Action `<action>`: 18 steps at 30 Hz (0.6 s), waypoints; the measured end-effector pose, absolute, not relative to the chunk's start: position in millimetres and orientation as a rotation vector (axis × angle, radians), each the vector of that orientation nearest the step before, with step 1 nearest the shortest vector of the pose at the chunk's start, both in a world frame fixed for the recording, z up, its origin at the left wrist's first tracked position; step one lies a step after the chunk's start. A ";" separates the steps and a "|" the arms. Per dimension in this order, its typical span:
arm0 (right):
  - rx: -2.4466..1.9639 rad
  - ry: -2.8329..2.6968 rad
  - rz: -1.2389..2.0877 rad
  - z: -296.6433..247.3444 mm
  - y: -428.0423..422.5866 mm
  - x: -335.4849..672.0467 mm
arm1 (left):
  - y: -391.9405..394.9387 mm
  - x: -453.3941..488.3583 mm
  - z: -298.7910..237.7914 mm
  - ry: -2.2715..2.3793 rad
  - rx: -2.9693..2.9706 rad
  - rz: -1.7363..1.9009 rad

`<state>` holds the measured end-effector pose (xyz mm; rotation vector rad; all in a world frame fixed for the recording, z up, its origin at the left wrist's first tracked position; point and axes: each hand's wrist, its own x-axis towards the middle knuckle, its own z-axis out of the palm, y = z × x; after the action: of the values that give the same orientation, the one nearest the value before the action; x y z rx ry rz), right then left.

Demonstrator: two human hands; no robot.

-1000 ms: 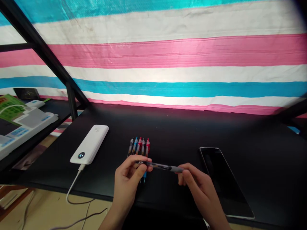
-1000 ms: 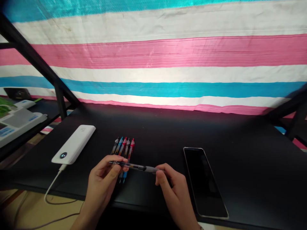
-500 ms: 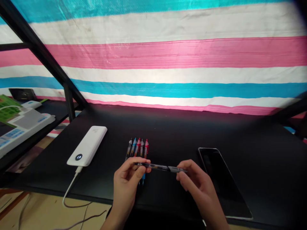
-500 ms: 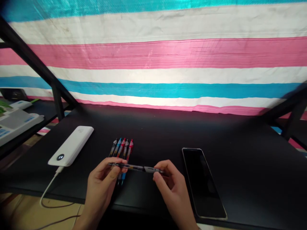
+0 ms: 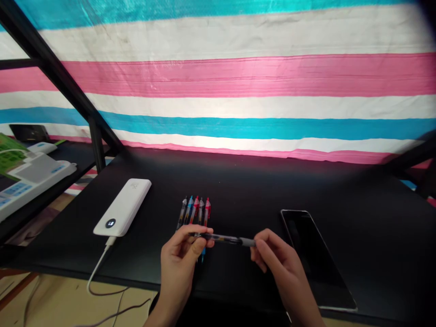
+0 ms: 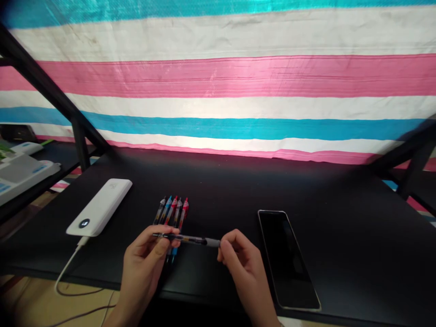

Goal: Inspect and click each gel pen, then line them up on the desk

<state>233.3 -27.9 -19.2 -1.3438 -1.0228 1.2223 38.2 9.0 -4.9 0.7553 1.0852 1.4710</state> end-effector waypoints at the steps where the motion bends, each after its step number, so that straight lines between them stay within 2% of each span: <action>1: -1.330 -0.993 1.226 -19.6 -28.0 233.3 | 8.8 38.0 -5.1 1.086 0.752 1.475; 11: -1.234 -0.911 1.320 -20.2 -28.4 233.5 | 7.3 39.3 -4.7 1.111 0.738 1.488; 18: -1.234 -0.717 1.222 -13.6 -32.0 228.2 | 7.7 32.7 -15.9 1.062 0.744 1.497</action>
<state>228.2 -32.0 -13.6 -1.2340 -0.7169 1.2216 32.7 7.7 -15.9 0.7444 1.0622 1.4971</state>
